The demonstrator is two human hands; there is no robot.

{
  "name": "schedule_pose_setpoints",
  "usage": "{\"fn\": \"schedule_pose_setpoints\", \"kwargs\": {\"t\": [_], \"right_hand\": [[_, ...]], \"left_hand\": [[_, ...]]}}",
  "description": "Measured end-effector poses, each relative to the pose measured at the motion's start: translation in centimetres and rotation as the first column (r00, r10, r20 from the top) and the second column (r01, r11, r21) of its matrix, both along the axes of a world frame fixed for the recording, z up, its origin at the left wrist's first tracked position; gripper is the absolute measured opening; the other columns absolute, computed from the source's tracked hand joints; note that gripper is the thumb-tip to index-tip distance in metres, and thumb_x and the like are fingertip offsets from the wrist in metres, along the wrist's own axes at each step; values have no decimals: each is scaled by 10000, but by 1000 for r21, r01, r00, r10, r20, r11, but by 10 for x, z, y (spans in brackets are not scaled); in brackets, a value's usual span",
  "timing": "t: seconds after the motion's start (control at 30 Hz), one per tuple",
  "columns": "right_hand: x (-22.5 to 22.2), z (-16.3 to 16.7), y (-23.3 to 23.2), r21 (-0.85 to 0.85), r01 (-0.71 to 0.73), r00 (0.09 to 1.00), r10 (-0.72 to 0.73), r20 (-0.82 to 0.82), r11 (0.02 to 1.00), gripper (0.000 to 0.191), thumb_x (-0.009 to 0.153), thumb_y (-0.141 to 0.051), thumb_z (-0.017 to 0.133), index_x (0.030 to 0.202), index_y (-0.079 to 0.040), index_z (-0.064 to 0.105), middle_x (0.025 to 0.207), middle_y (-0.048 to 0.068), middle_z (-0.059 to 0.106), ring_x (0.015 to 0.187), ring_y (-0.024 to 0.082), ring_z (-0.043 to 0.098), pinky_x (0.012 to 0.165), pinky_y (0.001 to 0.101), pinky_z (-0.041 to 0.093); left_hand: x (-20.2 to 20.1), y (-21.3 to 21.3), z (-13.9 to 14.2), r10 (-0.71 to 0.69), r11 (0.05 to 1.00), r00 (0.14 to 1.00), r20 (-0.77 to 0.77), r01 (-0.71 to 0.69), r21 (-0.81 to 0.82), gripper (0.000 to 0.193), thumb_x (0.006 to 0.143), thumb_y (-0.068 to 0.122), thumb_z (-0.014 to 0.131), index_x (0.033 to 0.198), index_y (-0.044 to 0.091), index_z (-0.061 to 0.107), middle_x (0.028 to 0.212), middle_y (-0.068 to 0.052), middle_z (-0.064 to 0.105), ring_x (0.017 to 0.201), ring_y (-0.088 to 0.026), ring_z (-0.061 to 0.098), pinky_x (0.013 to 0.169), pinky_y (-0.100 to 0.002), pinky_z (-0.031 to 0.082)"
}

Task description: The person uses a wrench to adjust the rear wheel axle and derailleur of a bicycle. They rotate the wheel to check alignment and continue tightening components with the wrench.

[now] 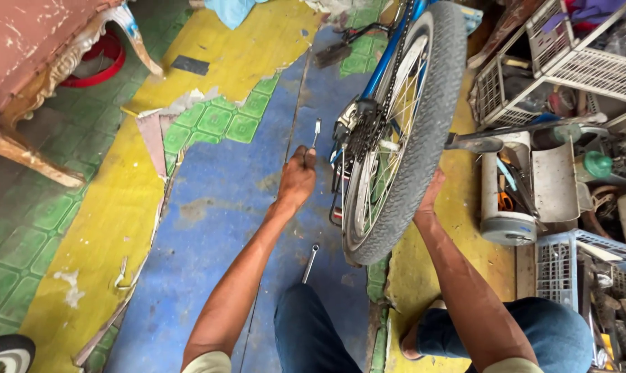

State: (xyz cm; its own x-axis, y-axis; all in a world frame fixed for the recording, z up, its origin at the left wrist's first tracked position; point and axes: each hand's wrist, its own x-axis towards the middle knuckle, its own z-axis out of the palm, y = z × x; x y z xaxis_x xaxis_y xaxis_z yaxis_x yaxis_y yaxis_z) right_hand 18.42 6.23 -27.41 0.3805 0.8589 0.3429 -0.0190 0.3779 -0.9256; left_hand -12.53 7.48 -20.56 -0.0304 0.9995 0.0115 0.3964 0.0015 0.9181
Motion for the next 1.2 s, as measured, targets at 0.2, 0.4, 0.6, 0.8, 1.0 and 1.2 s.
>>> {"fn": "schedule_pose_setpoints", "kwargs": {"t": [0.2, 0.4, 0.6, 0.8, 1.0, 1.2], "right_hand": [[2, -1, -9, 92, -416, 733, 394, -554, 904, 667, 989, -599, 487, 1299, -16, 586, 1218, 138, 649, 1078, 266, 617, 1004, 457, 518], [6, -8, -14, -42, -596, 665, 463, -586, 802, 679, 984, -609, 485, 1309, -21, 580, 1225, 136, 648, 1084, 265, 618, 1006, 455, 519], [17, -17, -17, -60, -569, 697, 442, -565, 820, 691, 978, -619, 482, 1319, -26, 575, 1232, 134, 646, 1090, 264, 619, 1009, 454, 521], [28, -14, -17, -11, -448, 778, 384, -497, 894, 703, 972, -629, 479, 1329, -31, 570, 1240, 132, 644, 1095, 263, 620, 1012, 452, 523], [29, -12, -17, 43, -349, 842, 334, -425, 936, 715, 966, -639, 476, 1339, -36, 565, 1247, 130, 643, 1101, 262, 621, 1014, 451, 524], [29, -12, -17, 55, -326, 863, 320, -390, 944, 727, 960, -649, 473, 1349, -41, 560, 1255, 128, 641, 1107, 261, 622, 1017, 449, 526]], "left_hand": [[19, 15, -30, -83, 953, 990, 110, 47, 298, 314, 1107, 340, 528, 990, 55, 589, 779, -174, 524, 726, -312, 424, 697, -386, 490], [33, 17, -43, -134, 971, 939, 318, 61, 230, 364, 1079, 408, 528, 1216, 105, 675, 740, -58, 575, 736, -172, 515, 712, -360, 492], [39, 16, -46, -175, 932, 891, 420, 12, 362, 398, 1081, 344, 579, 1334, 50, 671, 1243, -108, 719, 1122, -191, 651, 975, -328, 503], [45, 16, -38, -162, 975, 862, 480, 65, 213, 410, 1060, 343, 565, 1360, 84, 671, 1296, -127, 741, 1134, -224, 670, 1005, -337, 516], [41, 18, -37, -211, 966, 875, 436, 120, 227, 396, 1045, 350, 545, 1357, 132, 658, 1416, -120, 644, 1273, -269, 618, 1101, -395, 482], [43, 23, -35, -214, 961, 857, 469, 99, 258, 375, 1042, 343, 578, 1341, 139, 681, 1384, -125, 672, 1284, -275, 625, 1123, -404, 476]]}}
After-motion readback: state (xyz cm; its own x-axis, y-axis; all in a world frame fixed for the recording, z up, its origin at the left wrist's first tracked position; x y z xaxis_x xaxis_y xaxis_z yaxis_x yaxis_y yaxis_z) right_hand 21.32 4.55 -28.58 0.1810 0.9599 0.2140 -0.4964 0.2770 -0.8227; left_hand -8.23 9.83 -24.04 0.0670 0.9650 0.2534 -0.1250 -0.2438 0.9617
